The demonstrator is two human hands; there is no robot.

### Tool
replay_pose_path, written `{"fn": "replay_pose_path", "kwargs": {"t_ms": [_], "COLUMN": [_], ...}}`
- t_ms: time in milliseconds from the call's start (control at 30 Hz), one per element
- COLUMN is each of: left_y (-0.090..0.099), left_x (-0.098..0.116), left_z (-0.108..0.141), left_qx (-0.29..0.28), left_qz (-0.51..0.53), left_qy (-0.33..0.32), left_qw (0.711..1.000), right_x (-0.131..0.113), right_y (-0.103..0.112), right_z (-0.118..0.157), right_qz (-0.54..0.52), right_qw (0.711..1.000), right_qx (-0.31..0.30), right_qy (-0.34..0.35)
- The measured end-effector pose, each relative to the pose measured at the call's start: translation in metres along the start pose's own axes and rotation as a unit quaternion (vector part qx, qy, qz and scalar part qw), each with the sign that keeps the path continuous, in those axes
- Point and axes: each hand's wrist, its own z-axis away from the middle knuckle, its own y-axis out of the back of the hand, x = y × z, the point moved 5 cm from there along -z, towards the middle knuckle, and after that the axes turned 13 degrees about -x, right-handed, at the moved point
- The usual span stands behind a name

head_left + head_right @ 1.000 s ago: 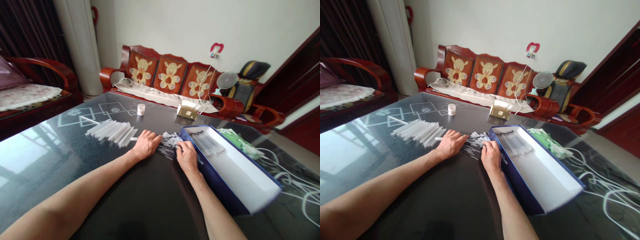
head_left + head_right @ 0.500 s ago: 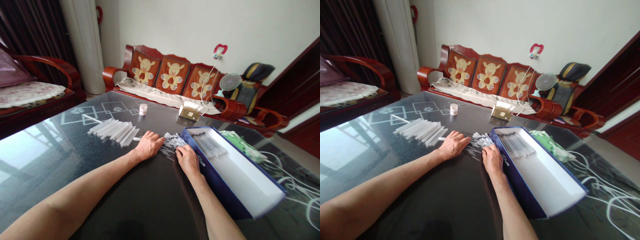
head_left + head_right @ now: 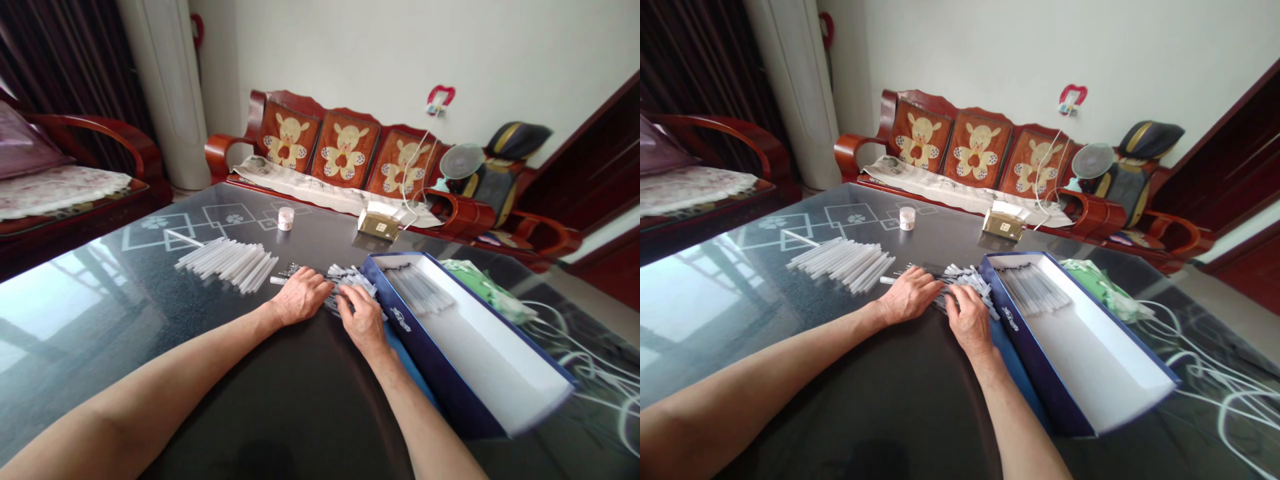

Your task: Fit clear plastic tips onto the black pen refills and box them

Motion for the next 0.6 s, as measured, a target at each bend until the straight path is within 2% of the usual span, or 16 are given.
{"fn": "replay_pose_path", "kwargs": {"t_ms": [233, 433, 600], "left_y": [0.0, 0.007, 0.007], "left_x": [0.004, -0.017, -0.02], "left_z": [0.001, 0.004, 0.004], "left_qx": [-0.017, 0.007, 0.008], "left_qz": [0.018, -0.003, -0.011], "left_qy": [-0.017, 0.058, 0.044], "left_qw": [1.0, 0.998, 0.999], "right_x": [-0.005, 0.01, 0.001], "right_y": [-0.002, 0.014, 0.002], "right_z": [0.0, 0.001, -0.002], "right_qz": [-0.002, 0.032, 0.04], "right_qw": [1.0, 0.998, 0.999], "right_qx": [0.001, 0.047, 0.012], "right_qy": [0.022, -0.023, 0.002]}}
